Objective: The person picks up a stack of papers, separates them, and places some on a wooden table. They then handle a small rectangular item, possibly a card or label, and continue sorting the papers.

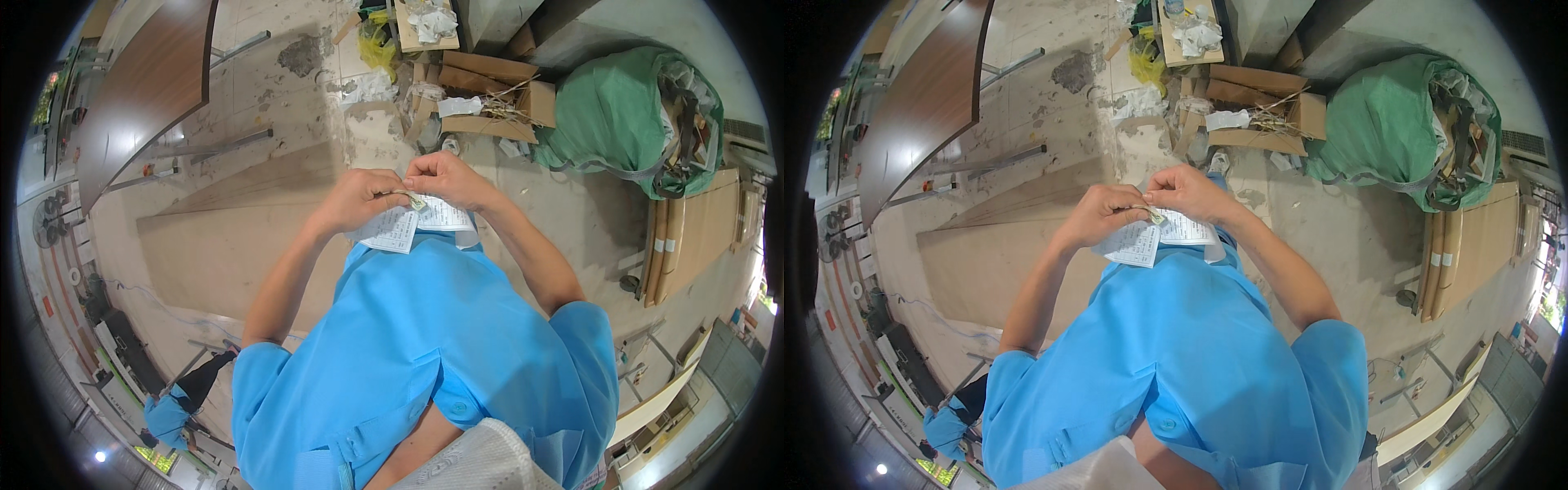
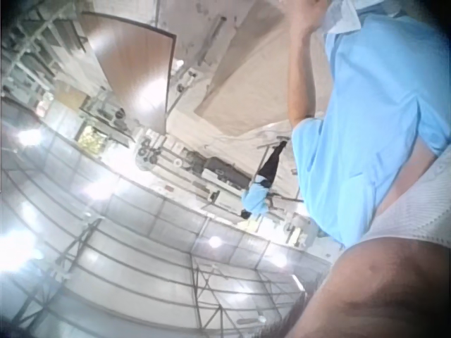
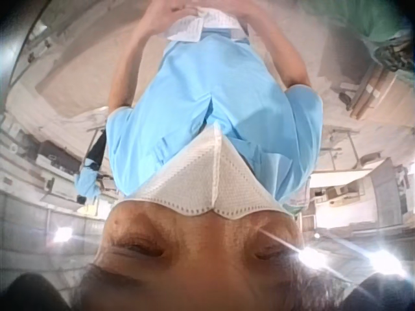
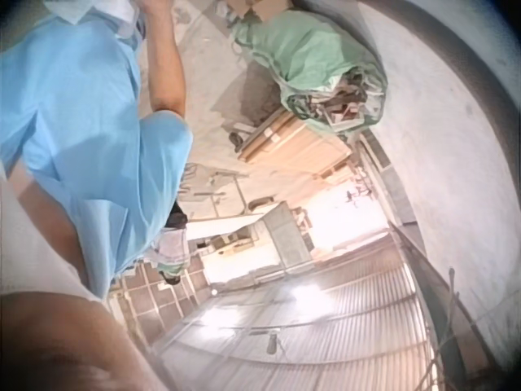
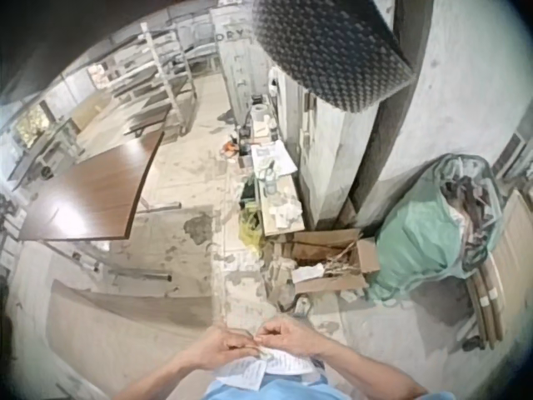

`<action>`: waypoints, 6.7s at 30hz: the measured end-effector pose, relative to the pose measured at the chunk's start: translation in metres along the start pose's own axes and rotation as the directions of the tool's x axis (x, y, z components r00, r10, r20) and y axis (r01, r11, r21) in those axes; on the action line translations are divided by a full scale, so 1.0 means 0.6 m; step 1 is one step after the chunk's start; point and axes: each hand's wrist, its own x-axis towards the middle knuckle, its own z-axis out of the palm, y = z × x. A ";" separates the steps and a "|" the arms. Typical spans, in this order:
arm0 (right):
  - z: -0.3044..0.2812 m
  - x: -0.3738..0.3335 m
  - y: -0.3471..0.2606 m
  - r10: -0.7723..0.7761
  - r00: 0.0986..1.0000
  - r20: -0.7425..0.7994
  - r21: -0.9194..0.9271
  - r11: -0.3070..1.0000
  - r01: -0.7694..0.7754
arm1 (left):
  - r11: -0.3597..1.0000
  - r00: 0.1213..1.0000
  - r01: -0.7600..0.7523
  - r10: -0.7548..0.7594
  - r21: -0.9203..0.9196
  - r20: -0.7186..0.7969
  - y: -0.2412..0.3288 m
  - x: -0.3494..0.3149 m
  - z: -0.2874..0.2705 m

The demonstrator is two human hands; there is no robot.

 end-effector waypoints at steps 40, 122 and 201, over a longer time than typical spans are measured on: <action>-0.035 0.007 0.079 -0.050 0.755 -0.653 0.082 0.987 0.137 | 0.733 0.952 0.247 -0.306 -0.634 0.018 -0.057 0.107 0.041; -0.417 0.040 -0.034 0.272 0.945 0.182 0.241 0.919 -0.311 | 0.984 0.970 0.151 -0.165 -0.091 -0.180 0.078 0.373 0.052; -0.334 0.706 1.159 0.316 0.904 -0.286 -0.952 0.014 -0.306 | -0.196 0.048 -0.881 -0.942 -0.431 0.332 -0.679 0.102 0.562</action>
